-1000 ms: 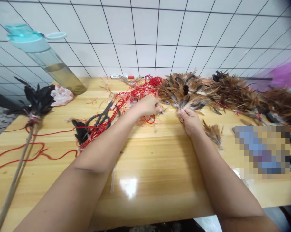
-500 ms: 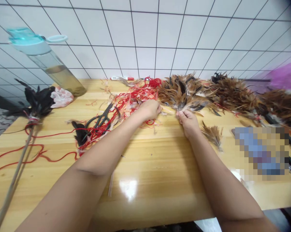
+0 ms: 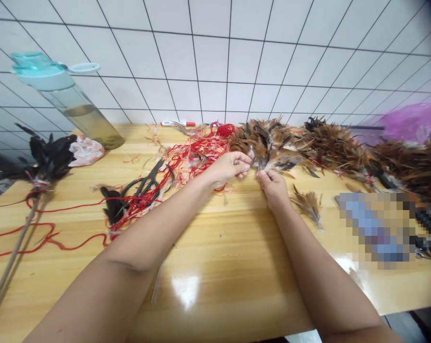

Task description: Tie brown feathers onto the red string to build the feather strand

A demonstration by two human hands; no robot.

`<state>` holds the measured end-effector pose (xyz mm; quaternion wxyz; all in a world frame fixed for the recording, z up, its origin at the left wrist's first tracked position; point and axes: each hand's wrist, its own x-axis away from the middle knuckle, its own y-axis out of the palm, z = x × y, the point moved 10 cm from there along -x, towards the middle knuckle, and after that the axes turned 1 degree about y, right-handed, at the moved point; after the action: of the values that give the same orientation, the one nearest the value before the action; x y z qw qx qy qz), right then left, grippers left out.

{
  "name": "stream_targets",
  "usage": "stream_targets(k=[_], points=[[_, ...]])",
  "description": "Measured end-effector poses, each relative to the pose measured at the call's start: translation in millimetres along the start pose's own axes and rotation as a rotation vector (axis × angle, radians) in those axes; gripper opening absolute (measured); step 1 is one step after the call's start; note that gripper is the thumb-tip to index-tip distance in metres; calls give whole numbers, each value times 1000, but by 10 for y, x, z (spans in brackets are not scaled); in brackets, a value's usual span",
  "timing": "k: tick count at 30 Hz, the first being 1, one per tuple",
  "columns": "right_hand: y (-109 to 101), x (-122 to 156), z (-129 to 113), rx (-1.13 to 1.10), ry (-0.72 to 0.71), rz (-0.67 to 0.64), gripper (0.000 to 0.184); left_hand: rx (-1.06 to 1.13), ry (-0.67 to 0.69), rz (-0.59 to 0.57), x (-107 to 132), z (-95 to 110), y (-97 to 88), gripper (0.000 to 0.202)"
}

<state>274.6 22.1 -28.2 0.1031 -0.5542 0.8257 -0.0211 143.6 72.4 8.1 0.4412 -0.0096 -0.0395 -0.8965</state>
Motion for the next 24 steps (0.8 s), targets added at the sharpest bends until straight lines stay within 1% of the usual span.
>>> stream_targets(k=[3,6,9,11,15,17,21,24], points=[[-12,13,6,-40,35,37,31,6,-41,25,-3,-95,56,8],[9,20,10,-55,45,32,30,17,-64,51,-7,-174,84,9],[15,22,26,-66,50,32,28,-20,14,107,-1,-132,67,9],[7,22,39,-64,54,39,27,-4,59,132,6,-104,60,10],[7,19,47,-71,58,38,26,78,42,100,-7,-138,109,11],[28,19,54,-79,73,22,27,43,41,109,-14,-138,99,10],[48,26,48,-86,95,11,28,-71,84,170,-9,-74,28,10],[54,33,40,-90,110,5,29,-83,50,181,-4,-88,2,12]])
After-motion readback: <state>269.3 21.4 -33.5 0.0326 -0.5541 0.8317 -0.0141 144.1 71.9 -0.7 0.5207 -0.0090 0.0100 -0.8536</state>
